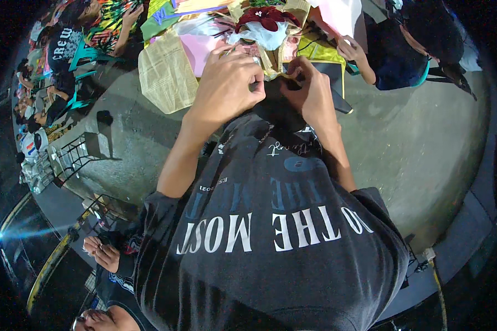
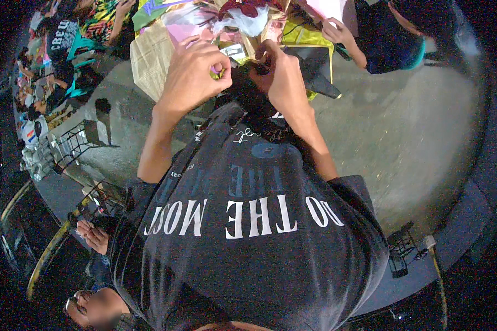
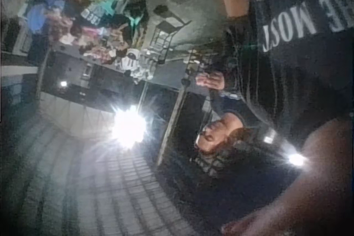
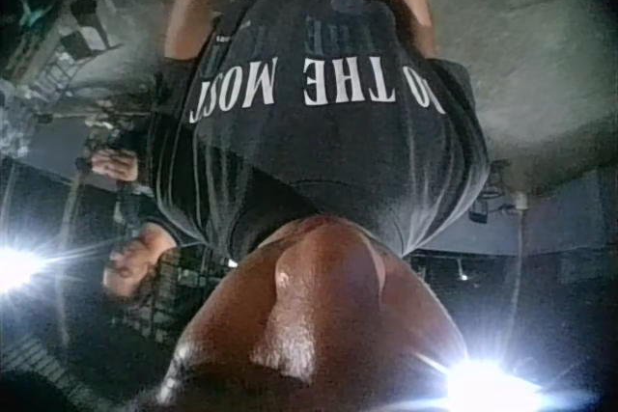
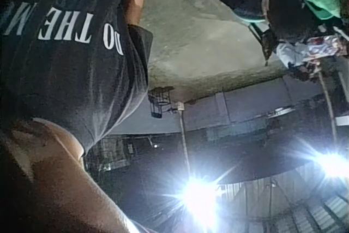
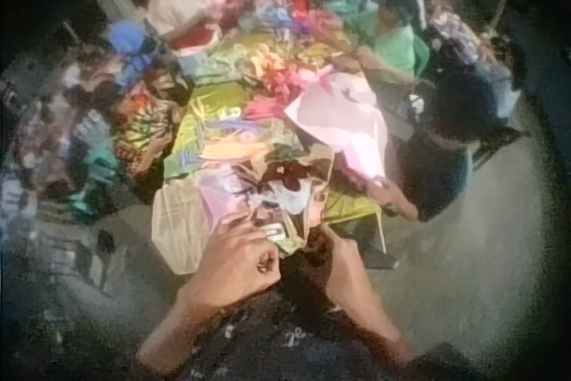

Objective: The person assembles a bouquet by arranging artificial red roses and wrapping them in multiple layers of black and gold decorative paper. They secure the wrapping with tape and tie a silver ribbon around the base of the bouquet.

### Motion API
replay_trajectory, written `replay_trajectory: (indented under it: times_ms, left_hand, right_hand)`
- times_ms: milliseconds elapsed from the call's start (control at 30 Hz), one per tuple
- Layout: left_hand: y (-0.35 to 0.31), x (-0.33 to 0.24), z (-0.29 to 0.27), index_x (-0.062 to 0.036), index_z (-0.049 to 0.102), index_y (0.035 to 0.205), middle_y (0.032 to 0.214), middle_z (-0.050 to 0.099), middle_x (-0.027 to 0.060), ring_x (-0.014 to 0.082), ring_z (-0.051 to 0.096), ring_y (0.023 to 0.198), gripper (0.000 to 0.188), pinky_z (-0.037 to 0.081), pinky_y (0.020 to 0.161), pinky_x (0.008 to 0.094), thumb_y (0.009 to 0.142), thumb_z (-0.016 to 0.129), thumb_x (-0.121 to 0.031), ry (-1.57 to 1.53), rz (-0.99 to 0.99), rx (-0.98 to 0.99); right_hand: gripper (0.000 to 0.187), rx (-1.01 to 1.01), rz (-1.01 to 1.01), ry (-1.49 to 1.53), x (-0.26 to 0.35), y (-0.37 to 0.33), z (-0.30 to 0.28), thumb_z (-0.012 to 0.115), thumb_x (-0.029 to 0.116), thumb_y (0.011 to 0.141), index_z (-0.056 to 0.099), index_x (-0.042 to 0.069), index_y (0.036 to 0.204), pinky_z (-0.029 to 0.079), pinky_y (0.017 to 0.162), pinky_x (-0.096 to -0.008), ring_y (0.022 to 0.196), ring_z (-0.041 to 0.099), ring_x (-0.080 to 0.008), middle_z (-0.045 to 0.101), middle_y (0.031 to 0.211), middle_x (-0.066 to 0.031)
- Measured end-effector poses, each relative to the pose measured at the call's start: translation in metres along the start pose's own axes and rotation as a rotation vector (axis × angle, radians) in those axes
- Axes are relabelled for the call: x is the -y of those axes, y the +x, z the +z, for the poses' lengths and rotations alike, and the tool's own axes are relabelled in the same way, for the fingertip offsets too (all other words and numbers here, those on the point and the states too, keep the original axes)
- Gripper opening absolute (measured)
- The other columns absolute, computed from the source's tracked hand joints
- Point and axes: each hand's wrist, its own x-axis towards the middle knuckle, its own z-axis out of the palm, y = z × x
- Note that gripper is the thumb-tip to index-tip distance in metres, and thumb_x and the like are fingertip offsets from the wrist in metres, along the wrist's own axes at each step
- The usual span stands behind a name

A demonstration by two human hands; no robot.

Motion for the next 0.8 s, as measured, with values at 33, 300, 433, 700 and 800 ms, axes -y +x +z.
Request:
replay_trajectory:
  times_ms: [33,300,433,700,800]
  left_hand:
    - [-0.001,0.0,0.0,-0.0094,0.065,0.066,0.066,0.059,0.0037,0.0231,0.062,0.076,0.009,0.044,0.094,0.0406,0.066,0.072,-0.014,-0.016,0.008,-0.039]
    - [-0.008,0.004,-0.003,-0.0066,0.066,0.069,0.068,0.063,0.0052,0.0241,0.062,0.074,0.009,0.045,0.09,0.0378,0.067,0.072,-0.013,-0.103,-0.176,-0.031]
    - [-0.012,0.005,-0.003,-0.0052,0.066,0.071,0.071,0.065,0.0066,0.0256,0.062,0.074,0.009,0.046,0.083,0.0365,0.066,0.072,-0.011,-0.166,-0.27,-0.047]
    - [-0.019,0.006,-0.005,-0.0041,0.066,0.072,0.073,0.066,0.0084,0.0261,0.062,0.074,0.012,0.047,0.077,0.0368,0.065,0.073,-0.01,-0.218,-0.361,-0.083]
    - [-0.021,0.005,-0.008,-0.0036,0.067,0.074,0.076,0.067,0.0096,0.0241,0.064,0.075,0.012,0.049,0.077,0.035,0.065,0.074,-0.009,-0.253,-0.407,-0.08]
  right_hand:
    - [0.031,0.003,0.002,0.01,0.001,0.0,0.0,0.072,-0.002,0.072,0.055,-0.002,0.098,0.048,0.059,-0.0334,0.06,0.058,-0.0245,0.062,0.073,-0.021]
    - [0.033,0.023,-0.008,0.01,0.002,0.004,0.001,0.075,0.0,0.071,0.056,-0.002,0.098,0.05,0.063,-0.0378,0.068,0.064,-0.0359,0.064,0.077,-0.0229]
    - [0.032,0.03,0.004,-0.019,0.01,0.005,-0.002,0.076,0.001,0.071,0.056,-0.002,0.096,0.05,0.066,-0.04,0.075,0.064,-0.0422,0.065,0.08,-0.024]
    - [0.03,0.058,0.071,-0.043,0.02,0.008,-0.006,0.077,0.002,0.071,0.055,-0.002,0.092,0.05,0.067,-0.0382,0.074,0.064,-0.0363,0.063,0.078,-0.0216]
    - [0.032,0.022,0.041,-0.022,0.011,0.006,-0.002,0.077,0.0,0.071,0.054,-0.001,0.094,0.049,0.067,-0.0345,0.068,0.063,-0.0261,0.062,0.077,-0.0178]
